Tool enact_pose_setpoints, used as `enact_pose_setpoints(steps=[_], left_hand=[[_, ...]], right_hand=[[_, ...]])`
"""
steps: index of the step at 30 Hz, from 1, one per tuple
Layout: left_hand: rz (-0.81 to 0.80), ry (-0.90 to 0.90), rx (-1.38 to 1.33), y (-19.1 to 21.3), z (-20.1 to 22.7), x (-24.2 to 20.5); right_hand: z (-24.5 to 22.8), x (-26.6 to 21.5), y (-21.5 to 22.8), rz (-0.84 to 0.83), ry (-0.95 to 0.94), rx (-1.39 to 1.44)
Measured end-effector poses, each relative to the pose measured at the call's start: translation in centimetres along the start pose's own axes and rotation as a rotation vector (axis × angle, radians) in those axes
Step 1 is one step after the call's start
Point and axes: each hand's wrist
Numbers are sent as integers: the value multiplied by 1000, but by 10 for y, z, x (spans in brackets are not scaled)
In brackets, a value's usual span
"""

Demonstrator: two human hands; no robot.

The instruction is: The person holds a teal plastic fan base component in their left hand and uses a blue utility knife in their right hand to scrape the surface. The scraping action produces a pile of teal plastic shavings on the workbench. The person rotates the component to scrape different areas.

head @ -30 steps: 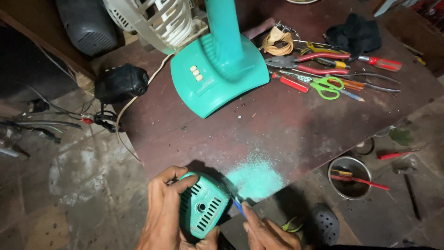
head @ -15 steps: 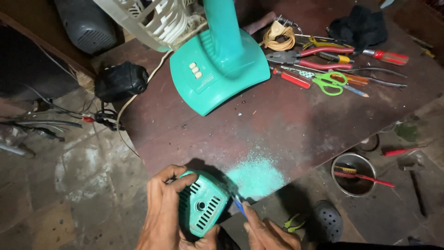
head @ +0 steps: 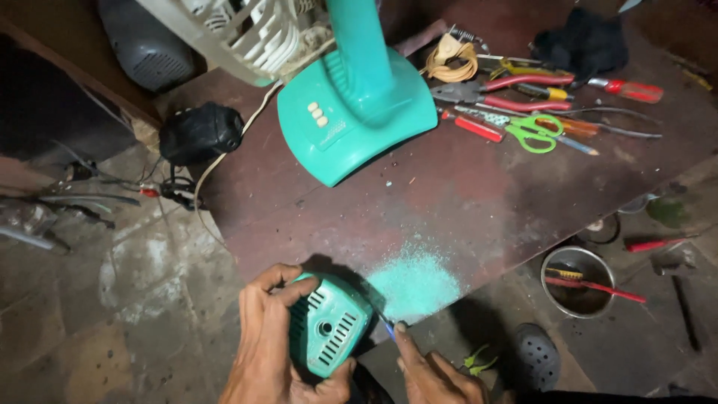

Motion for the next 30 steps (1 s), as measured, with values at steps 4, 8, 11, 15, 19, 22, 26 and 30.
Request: enact_pose_setpoints(steps=[4,8,11,15,19,22,26,30], left_hand=[[26,-65,-38,0,12,-6],[9,-18,-66,-1,6,-5],[11,-39,-43,-2,1,-4],[58,-75,-32,-6,4,-6],[108,-70,-33,-10,9,-4],[136,-16,-25,-13,13,-7],[180,-42,14,-15,10,-8],[184,-61,23,-17,11,-8]], right_hand=[[-1,13,16,-132,-108,84],[2,14,26,-135,-73,45],[26,-1,2,18,317,51],[7,0,0,-15,392,-9],[10,-6,-10,-97,29,160],[15,-16,-16,-245,118,83],[3,0,-9,-23,13,105],[17,-33,-21,-157,202,250]])
Point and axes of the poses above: each hand's wrist, its own x-axis towards the middle knuckle, its own y-axis out of the back of the hand, z = x × y, and after that the axes turned 12 degrees about -x, right-handed
